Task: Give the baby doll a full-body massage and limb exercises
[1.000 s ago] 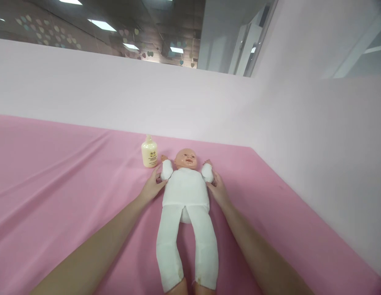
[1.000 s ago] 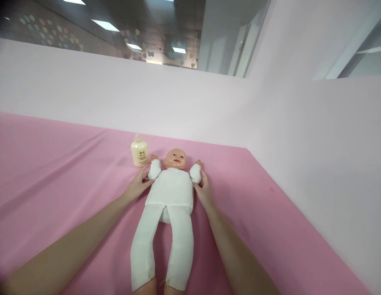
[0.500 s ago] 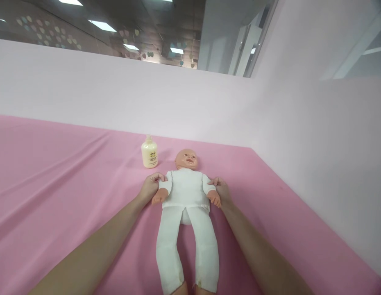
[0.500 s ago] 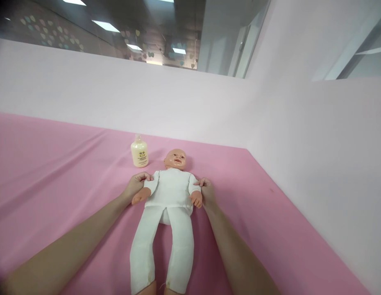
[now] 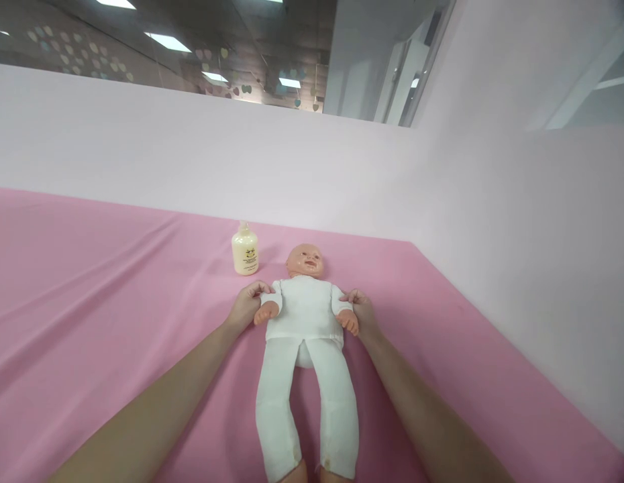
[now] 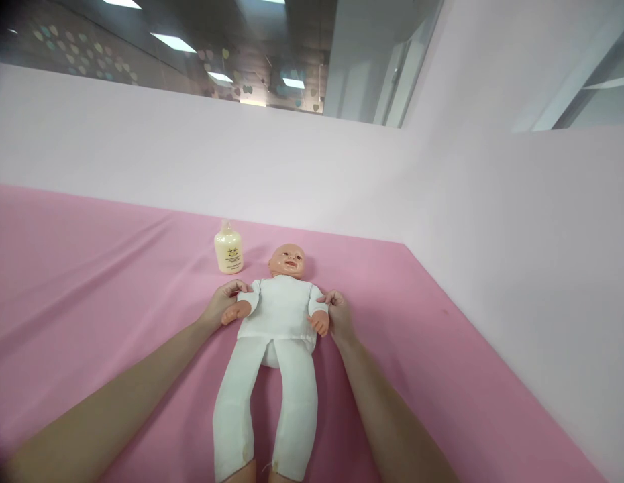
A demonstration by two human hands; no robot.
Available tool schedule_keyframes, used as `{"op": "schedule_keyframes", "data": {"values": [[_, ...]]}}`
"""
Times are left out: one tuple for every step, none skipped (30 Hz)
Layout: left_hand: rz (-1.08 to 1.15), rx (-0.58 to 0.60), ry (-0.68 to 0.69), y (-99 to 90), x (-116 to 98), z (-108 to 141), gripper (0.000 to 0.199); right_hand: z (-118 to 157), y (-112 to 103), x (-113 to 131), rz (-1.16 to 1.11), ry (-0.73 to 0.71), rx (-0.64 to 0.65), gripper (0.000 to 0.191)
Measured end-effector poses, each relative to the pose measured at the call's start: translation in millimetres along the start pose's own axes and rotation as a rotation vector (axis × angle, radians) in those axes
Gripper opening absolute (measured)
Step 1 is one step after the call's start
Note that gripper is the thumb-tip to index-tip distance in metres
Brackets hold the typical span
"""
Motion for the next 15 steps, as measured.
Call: {"op": "schedule_keyframes", "data": {"values": [[-0.017,0.000,0.007,0.4,-2.2,0.8,0.017,-1.2,-0.4,-3.1,-0.004,0.020,-0.005,0.019],[-0.047,0.001,0.016,0.4,-4.2,1.6,0.021,-1.9,-0.4,-5.0,0.009,0.030,-0.010,0.017],[-0.088,0.003,0.024,0.0,-5.8,2.4,0.026,-2.1,0.3,-5.4,0.039,0.025,-0.011,0.015],[-0.133,0.005,0.031,-0.6,-7.0,3.1,0.031,-1.7,1.9,-4.6,0.082,0.009,-0.008,0.013],[-0.177,0.007,0.039,-1.4,-7.6,3.6,0.036,-0.7,3.8,-2.9,0.127,-0.018,-0.004,0.013],[-0.216,0.012,0.046,-1.8,-8.1,4.0,0.040,0.6,5.4,-1.0,0.165,-0.045,-0.005,0.016],[-0.245,0.019,0.053,-2.0,-8.6,4.2,0.044,1.9,6.4,0.4,0.190,-0.066,-0.009,0.021],[-0.270,0.027,0.062,-1.9,-9.5,4.3,0.047,3.3,6.5,1.7,0.199,-0.082,-0.017,0.027],[-0.297,0.035,0.074,-1.6,-11.1,4.2,0.049,4.7,6.0,2.7,0.201,-0.095,-0.028,0.032],[-0.330,0.043,0.091,-1.2,-13.7,4.0,0.049,6.0,5.2,3.9,0.200,-0.107,-0.040,0.036],[-0.366,0.047,0.111,-0.9,-17.1,3.7,0.049,7.2,4.2,5.1,0.201,-0.118,-0.052,0.038],[-0.403,0.048,0.129,-1.0,-20.5,3.5,0.048,8.2,3.3,6.2,0.206,-0.126,-0.061,0.039],[-0.439,0.049,0.143,-1.1,-23.4,3.3,0.048,9.0,2.4,7.2,0.215,-0.132,-0.070,0.040],[-0.470,0.050,0.151,-1.2,-25.4,3.2,0.048,9.7,1.5,8.3,0.229,-0.137,-0.078,0.040],[-0.494,0.051,0.156,-1.4,-26.4,3.1,0.048,10.3,0.7,9.4,0.245,-0.142,-0.085,0.040]]}}
Point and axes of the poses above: each hand's wrist, its own z-axis away from the middle knuckle, its own y-axis out of the palm, x = y × z, the point moved 10 cm from there along -z, towards the middle knuckle, and after that the axes turned 12 degrees about y, right-handed, at the moved point
